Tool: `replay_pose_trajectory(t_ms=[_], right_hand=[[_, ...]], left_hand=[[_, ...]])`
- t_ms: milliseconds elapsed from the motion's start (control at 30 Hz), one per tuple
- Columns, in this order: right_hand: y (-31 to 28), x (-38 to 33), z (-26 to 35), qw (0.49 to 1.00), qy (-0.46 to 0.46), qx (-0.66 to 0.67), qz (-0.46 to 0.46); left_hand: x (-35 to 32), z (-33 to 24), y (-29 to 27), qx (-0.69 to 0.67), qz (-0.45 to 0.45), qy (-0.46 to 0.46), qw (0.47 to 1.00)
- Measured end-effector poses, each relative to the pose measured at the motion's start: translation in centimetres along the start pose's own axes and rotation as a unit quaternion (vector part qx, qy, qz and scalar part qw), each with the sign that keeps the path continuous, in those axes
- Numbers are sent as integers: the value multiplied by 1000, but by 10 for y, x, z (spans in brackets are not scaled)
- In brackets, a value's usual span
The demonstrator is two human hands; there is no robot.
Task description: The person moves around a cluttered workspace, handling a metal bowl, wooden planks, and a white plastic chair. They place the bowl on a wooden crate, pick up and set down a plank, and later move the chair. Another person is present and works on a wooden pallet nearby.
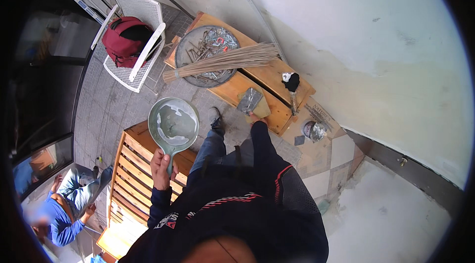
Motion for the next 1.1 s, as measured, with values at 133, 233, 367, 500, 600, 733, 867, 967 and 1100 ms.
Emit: replay_pose_trajectory(t_ms=[133,233,367,500,600,733,867,967,1100], right_hand=[[14,-39,57,991,-51,57,112],[50,-52,138,961,-196,71,181],[125,-51,257,909,-305,-90,270],[223,-22,315,894,-288,-205,276],[280,1,316,876,-287,-280,267],[327,16,287,861,-305,-265,310],[297,-12,304,695,-545,-469,16],[241,-52,307,765,-591,-245,74],[110,-96,250,792,-548,-265,41]], left_hand=[[21,-13,-18,12,44,-36,998],[38,-19,-27,15,50,-15,999],[49,-18,-41,9,52,-12,999],[51,-15,-53,-3,39,-14,999],[51,-11,-58,-11,20,-27,999],[52,-9,-61,-10,18,-31,999],[52,-6,-63,2,16,-36,999],[58,0,-59,3,34,-36,999],[74,11,-43,25,92,-42,995]])
Point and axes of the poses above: each hand's wrist, its own x-axis towards the middle knuckle, its own y-axis out of the palm, z = x × y, the point moved 7 cm from there along x, towards the middle knuckle, and after that the axes turned 8 degrees about -y, right-handed, at the moved point
